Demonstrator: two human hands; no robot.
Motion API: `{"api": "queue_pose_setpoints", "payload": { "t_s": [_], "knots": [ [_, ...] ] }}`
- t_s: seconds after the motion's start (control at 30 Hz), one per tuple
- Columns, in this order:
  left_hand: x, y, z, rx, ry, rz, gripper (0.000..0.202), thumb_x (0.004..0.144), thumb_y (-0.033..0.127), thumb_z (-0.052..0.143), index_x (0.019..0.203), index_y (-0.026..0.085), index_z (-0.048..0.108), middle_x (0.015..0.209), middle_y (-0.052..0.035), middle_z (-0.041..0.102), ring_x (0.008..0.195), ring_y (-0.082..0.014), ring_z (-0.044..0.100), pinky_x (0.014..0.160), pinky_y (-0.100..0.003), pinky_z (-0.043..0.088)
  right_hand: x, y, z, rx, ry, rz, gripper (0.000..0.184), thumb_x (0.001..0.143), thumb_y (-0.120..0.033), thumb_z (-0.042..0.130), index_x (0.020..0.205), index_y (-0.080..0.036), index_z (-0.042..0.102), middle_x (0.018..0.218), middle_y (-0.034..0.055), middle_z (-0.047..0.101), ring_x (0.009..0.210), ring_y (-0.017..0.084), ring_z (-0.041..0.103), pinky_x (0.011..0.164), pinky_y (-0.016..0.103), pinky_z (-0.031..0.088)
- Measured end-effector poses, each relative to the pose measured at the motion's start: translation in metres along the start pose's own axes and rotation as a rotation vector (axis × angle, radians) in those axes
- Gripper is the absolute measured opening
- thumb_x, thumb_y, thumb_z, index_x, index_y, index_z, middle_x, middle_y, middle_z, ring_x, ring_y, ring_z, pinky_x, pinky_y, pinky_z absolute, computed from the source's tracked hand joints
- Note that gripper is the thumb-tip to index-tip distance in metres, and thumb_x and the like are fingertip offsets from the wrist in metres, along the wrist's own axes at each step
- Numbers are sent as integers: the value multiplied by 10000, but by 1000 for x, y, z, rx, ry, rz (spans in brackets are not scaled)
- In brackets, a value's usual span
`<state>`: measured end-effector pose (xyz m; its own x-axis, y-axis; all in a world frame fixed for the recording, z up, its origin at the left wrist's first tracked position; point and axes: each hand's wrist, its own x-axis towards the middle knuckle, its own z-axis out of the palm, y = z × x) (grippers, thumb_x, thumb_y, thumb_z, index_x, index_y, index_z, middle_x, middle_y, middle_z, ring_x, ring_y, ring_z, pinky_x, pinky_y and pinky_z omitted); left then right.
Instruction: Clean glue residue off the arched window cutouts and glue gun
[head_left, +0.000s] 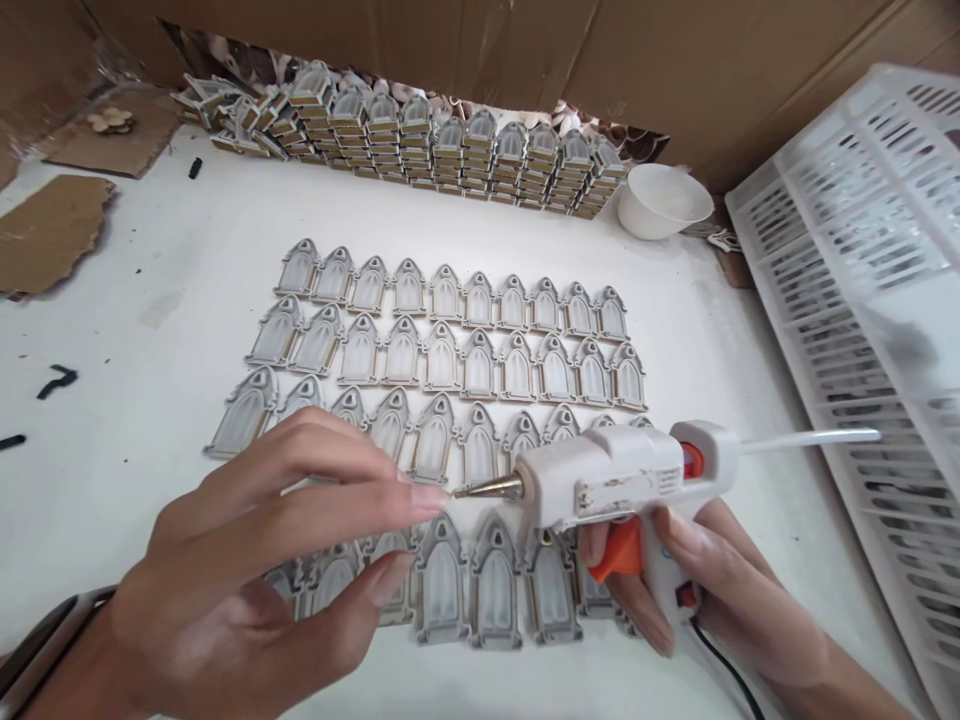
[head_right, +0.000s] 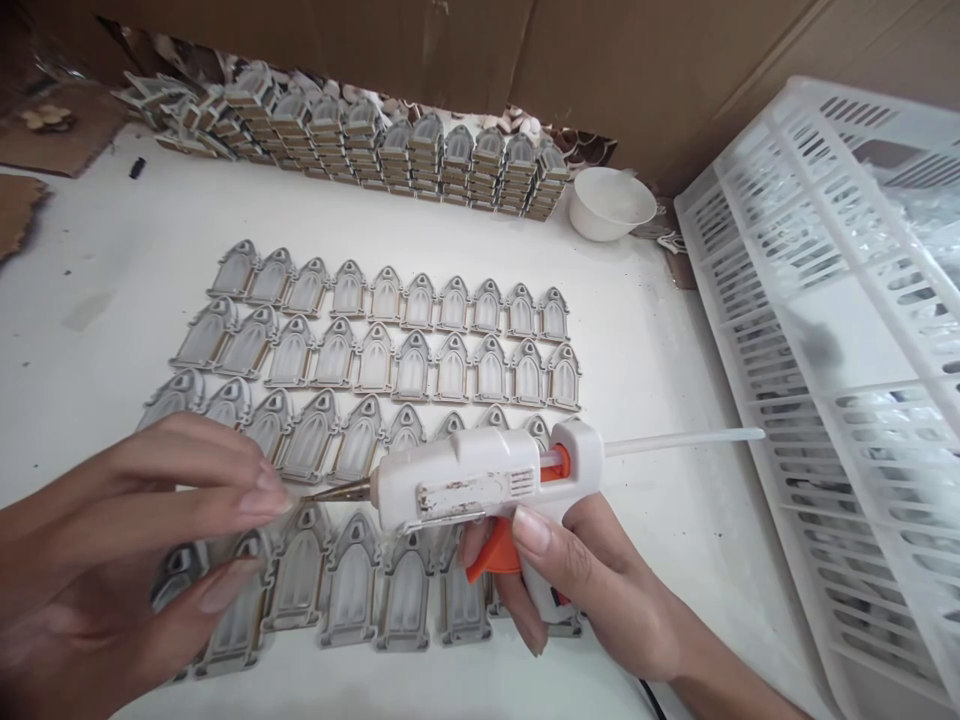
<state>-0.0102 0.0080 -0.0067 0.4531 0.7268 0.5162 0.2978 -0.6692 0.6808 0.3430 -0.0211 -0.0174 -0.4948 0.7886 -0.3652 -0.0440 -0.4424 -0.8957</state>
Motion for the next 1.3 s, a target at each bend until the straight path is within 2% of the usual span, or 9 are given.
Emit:
{"api": "queue_pose_setpoints", "payload": {
  "t_s": [0.2,0.53,1.0,1.2,1.3],
  "knots": [
    [-3,1,0,8,0,-11,596,955,2,755,1486,268,807,1251,-70,795,1120,-276,735,862,-514,684,-2,0,-2,-10,-3,-4,699,1167,-804,512,1123,-206,871,514,-12,589,460,128,466,480,263,311],
    [3,2,1,37,8,-11,492,925,26,763,1349,260,848,1142,-77,834,1026,-293,773,772,-498,705,-1,2,-2,-3,-14,9,715,1162,-827,502,1133,-229,893,524,-8,604,448,118,440,462,274,270],
    [1,3,1,39,15,-32,540,936,23,746,1400,290,824,1188,-62,821,1046,-281,756,783,-511,705,-1,1,-1,-2,14,0,643,1126,-818,597,1082,-246,887,514,-18,597,445,136,472,506,288,329],
    [4,3,-2,34,15,-6,566,882,-13,756,1363,267,856,1148,-82,843,1000,-297,770,769,-530,710,0,-1,0,10,-17,-12,640,1178,-756,518,1122,-222,867,534,-22,572,472,139,432,585,309,391],
    [5,2,-1,33,24,-14,568,890,-10,752,1371,274,850,1126,-80,841,999,-304,768,746,-530,703,0,-2,1,18,-3,-4,626,1160,-764,552,1106,-226,868,532,-27,568,470,147,446,626,328,437]
  ]
}}
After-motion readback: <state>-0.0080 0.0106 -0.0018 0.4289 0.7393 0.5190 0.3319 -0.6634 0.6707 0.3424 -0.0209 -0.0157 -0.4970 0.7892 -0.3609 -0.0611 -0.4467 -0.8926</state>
